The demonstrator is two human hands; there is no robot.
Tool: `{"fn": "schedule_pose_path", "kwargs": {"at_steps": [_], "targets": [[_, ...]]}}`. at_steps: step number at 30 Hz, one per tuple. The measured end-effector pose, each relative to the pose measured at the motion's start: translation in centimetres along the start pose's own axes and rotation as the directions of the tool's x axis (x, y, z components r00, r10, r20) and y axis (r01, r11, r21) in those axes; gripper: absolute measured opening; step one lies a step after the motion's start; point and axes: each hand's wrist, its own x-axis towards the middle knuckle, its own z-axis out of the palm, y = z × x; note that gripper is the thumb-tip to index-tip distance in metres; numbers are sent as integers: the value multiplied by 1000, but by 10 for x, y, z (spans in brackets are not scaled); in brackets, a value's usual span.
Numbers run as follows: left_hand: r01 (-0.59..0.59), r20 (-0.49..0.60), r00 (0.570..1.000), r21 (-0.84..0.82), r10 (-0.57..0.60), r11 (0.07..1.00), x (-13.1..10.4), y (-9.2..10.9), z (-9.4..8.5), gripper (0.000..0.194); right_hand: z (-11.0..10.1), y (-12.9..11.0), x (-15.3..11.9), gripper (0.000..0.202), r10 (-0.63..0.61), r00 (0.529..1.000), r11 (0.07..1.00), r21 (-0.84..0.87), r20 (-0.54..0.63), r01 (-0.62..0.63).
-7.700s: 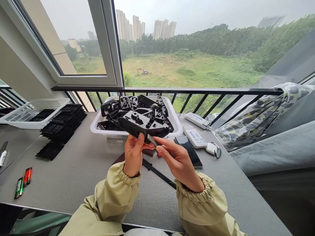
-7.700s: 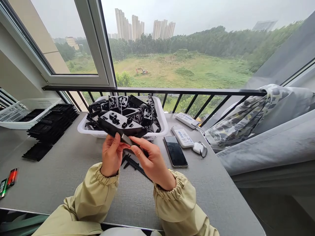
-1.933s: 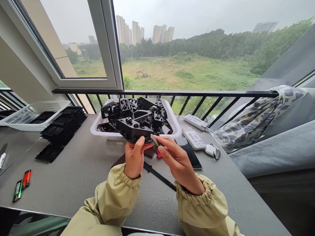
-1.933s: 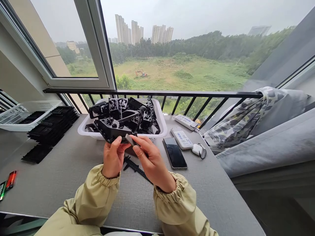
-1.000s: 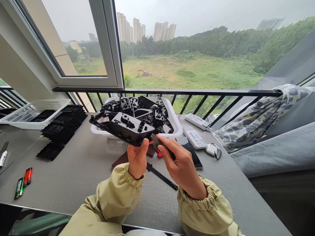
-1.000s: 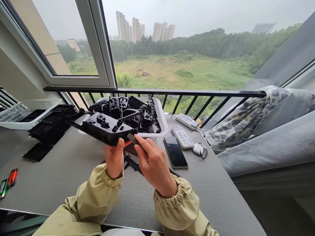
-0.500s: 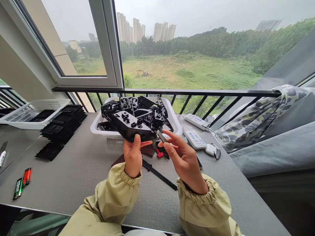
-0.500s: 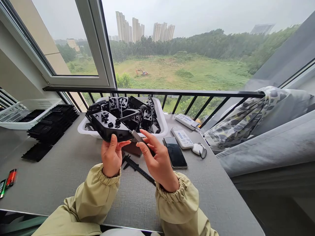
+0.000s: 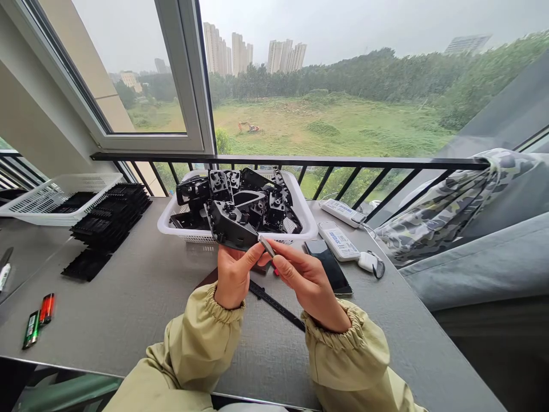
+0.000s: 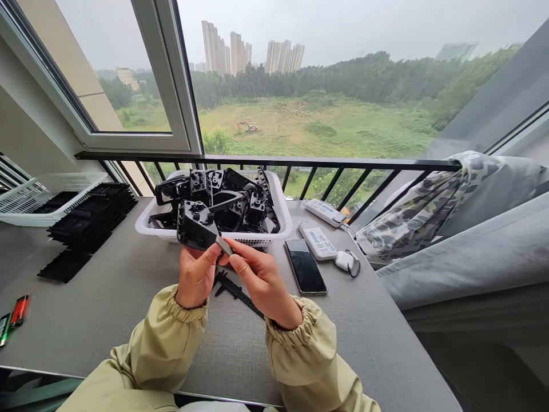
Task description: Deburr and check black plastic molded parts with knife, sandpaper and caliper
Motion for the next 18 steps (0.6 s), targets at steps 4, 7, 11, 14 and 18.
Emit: {"fn": "schedule_pose_path", "kwargs": {"at_steps": [4, 7, 11, 14, 18], "targets": [[10, -3, 1000, -14, -10, 1000, -1, 2, 1, 22, 1, 0, -1, 44, -21, 1000, 996, -90, 11, 22], [17, -80, 997, -8, -17, 1000, 1, 2, 2, 23, 1, 0, 0, 42, -58, 998, 982, -179, 13, 59], [-49, -176, 983, 42, 56, 998, 4, -3, -2, 28, -2, -1, 1, 33, -161, 984, 920, -373, -76, 121], [-101, -155, 981, 129, 121, 986, 4, -7, -7, 30, -5, -3, 0, 29, -252, 967, 827, -530, -48, 189], [-124, -136, 977, 259, 163, 958, 1, -9, -9, 32, -4, -5, -3, 30, -286, 958, 716, -657, 31, 235]]}}
